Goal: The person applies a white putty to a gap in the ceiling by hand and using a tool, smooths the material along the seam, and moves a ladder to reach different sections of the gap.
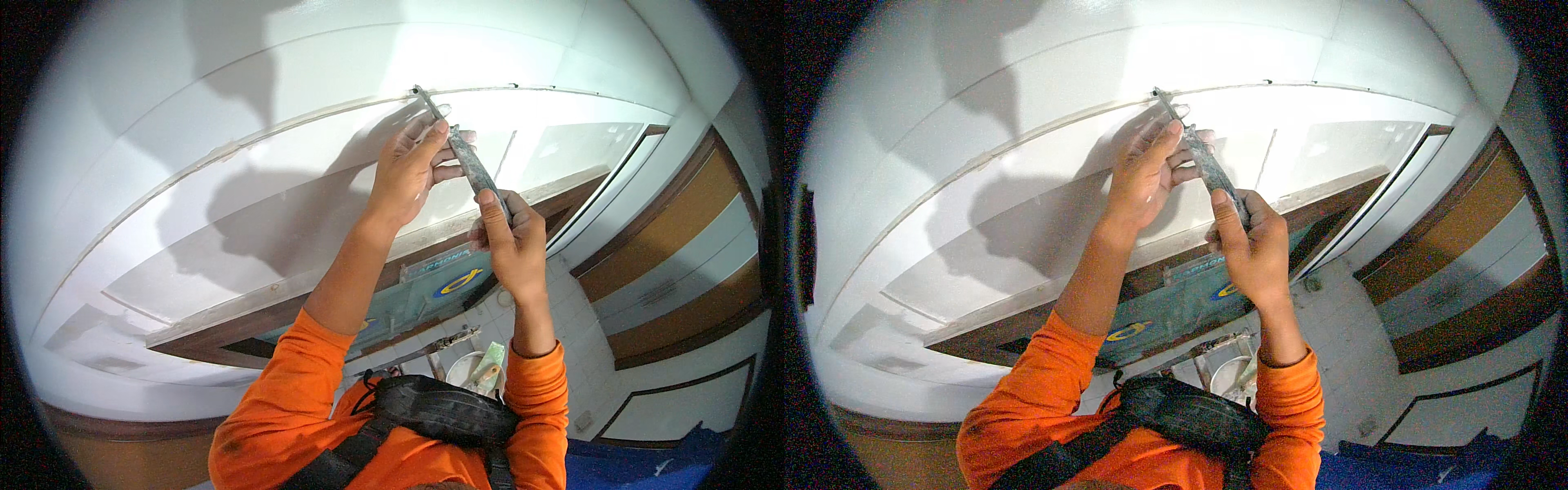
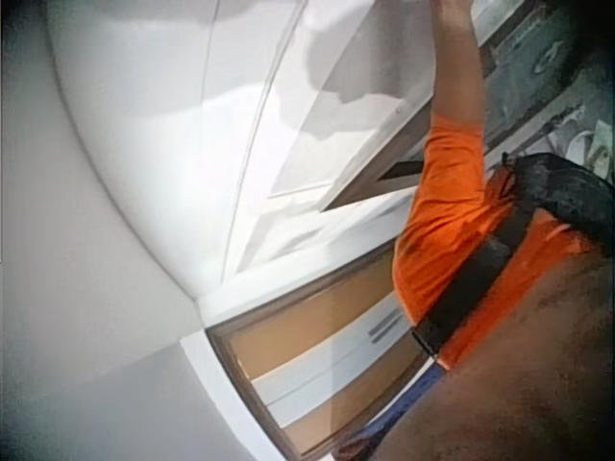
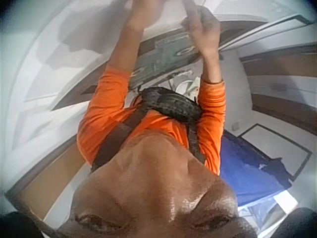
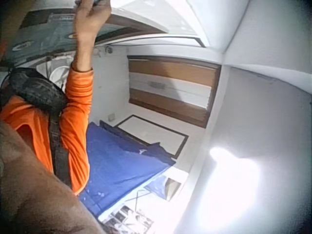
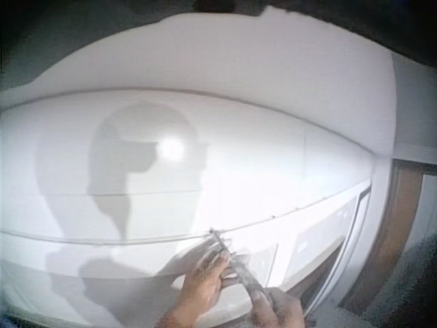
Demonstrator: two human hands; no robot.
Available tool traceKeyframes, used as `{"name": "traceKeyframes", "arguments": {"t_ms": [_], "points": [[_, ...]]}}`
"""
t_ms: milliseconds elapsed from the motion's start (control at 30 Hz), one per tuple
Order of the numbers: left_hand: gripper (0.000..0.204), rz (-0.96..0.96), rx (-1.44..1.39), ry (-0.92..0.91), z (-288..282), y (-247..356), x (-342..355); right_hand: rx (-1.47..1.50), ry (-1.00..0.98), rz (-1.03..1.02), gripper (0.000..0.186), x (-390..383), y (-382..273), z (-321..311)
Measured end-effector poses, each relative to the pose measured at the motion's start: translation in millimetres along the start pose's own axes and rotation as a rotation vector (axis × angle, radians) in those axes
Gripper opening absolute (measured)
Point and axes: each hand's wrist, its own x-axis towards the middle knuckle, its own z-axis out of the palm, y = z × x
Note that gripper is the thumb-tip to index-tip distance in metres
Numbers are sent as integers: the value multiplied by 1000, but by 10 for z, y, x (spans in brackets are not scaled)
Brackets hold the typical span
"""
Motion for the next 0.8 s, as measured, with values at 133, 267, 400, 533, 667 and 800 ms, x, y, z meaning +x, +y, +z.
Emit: {"name": "traceKeyframes", "arguments": {"t_ms": [133,267,400,533,667,800], "points": [[36,-35,-38,-14,-9,-4,-7,-44,4,2,41,12,-23,-45],[33,-13,-93,-35,-15,-33,-9,-90,11,4,41,-7,-100,-58],[31,-27,-218,-45,3,-25,1,34,43,52,42,-24,-250,-56],[33,-24,-379,-82,31,-48,37,-149,182,-195,32,-26,-255,-22],[36,25,-405,-18,-46,-24,109,-687,302,-588,26,-41,-431,8],[37,-22,-462,67,-28,-64,180,-967,358,-837,39,-7,-351,-81]]}}
